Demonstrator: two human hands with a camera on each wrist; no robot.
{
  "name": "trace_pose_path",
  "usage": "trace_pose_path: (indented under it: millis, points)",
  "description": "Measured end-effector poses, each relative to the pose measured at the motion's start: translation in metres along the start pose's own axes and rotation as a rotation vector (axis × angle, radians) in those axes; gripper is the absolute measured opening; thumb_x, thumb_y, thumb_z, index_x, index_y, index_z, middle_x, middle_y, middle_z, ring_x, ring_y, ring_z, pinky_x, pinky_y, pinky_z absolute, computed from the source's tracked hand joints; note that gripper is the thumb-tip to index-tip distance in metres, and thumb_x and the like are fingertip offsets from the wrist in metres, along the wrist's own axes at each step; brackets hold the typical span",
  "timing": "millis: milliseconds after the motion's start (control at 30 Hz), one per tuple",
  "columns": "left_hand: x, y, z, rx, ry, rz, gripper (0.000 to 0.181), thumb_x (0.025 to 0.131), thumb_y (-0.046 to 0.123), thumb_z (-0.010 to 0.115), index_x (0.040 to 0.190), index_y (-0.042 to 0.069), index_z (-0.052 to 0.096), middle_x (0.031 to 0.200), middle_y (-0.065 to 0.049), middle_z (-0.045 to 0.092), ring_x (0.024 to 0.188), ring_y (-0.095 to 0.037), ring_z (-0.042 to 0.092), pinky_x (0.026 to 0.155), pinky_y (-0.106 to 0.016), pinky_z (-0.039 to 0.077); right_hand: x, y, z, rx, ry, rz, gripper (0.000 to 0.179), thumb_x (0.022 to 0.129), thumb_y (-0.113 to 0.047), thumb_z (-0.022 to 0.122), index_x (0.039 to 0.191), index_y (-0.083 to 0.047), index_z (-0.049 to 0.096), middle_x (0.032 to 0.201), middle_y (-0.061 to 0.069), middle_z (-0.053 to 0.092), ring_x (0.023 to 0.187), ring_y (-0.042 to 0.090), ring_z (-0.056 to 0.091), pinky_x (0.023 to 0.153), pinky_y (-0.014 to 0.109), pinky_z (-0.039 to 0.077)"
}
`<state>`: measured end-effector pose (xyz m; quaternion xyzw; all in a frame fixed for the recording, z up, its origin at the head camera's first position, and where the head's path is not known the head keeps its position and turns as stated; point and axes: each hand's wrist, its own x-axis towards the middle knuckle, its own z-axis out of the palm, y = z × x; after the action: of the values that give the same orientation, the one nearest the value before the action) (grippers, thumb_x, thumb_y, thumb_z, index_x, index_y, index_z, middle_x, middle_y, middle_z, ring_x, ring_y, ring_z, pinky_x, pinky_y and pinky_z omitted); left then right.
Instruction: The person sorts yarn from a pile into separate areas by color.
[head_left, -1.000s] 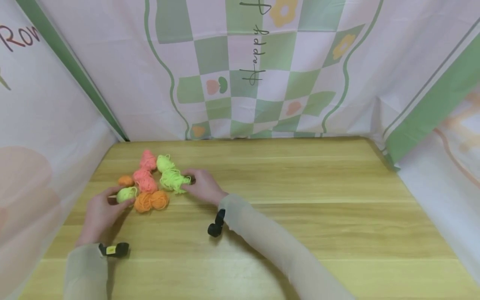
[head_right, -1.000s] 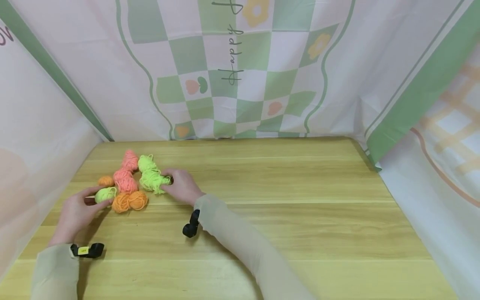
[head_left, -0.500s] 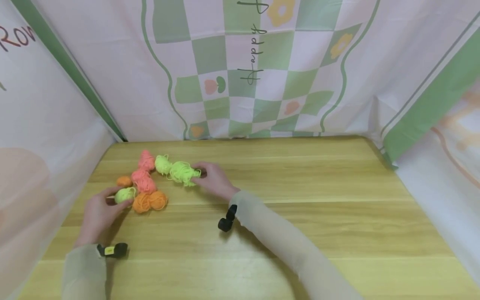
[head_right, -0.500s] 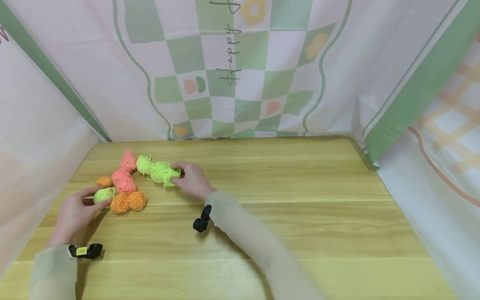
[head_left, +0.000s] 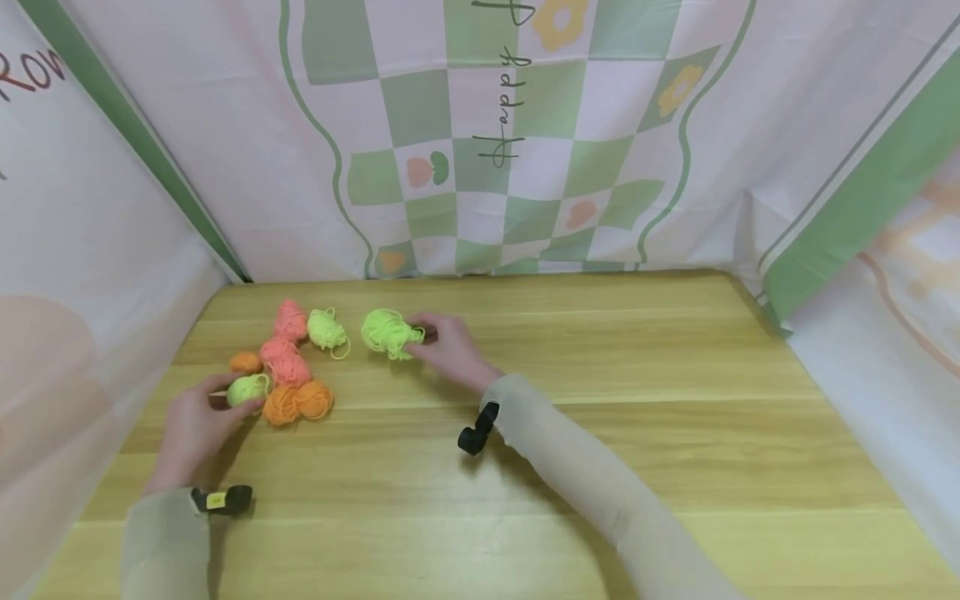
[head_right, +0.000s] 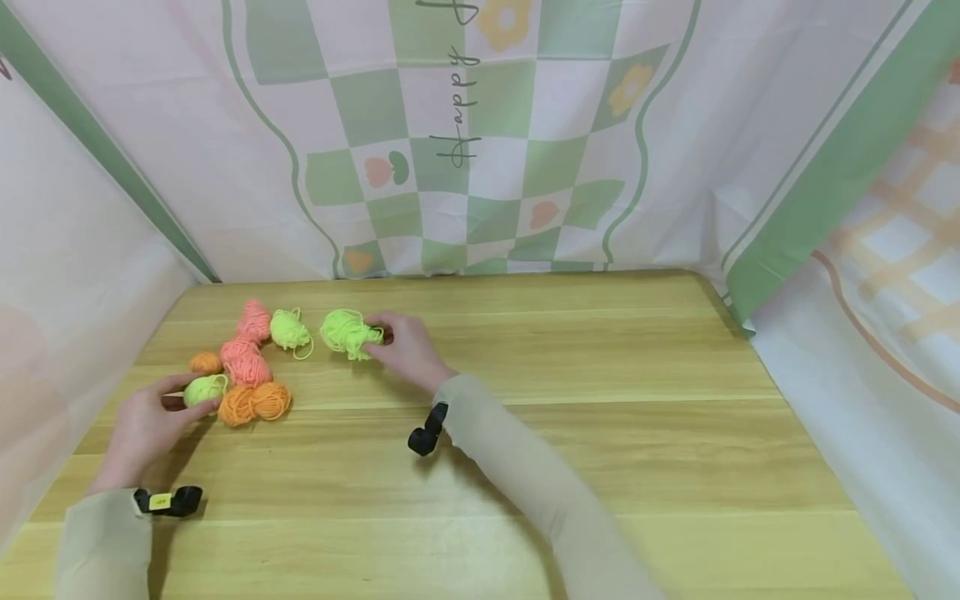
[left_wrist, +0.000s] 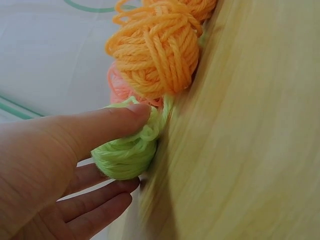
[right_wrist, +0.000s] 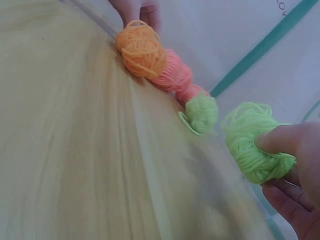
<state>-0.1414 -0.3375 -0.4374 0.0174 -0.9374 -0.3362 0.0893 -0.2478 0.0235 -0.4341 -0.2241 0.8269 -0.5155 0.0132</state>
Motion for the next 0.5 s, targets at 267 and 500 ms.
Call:
trace_pose_path:
  millis: [267,500]
  points:
    - [0.000,0.000,0.000,0.010,-0.001,-0.001,0.058,0.090,0.032,0.082,0.129,-0.006,0.063,0.114,-0.035,0.065,0.095,-0.043,0.068,0.066,-0.018,0.049,-0.004,0.006,-0.016,0.001,0.022,0.011,0.040,0.089,-0.007,0.079,0.127,-0.001,0.067,0.117,0.012,0.071,0.091,0.018,0.067,0.081,0.024,0.057]
    - [0.000,0.000,-0.001,0.011,-0.001,0.001,0.058,0.090,0.031,0.081,0.130,-0.006,0.062,0.115,-0.035,0.065,0.095,-0.044,0.068,0.069,-0.025,0.053,-0.009,0.009,-0.030,-0.004,0.039,0.029,0.040,0.089,-0.006,0.079,0.127,0.000,0.067,0.117,0.012,0.071,0.093,0.021,0.068,0.084,0.027,0.057]
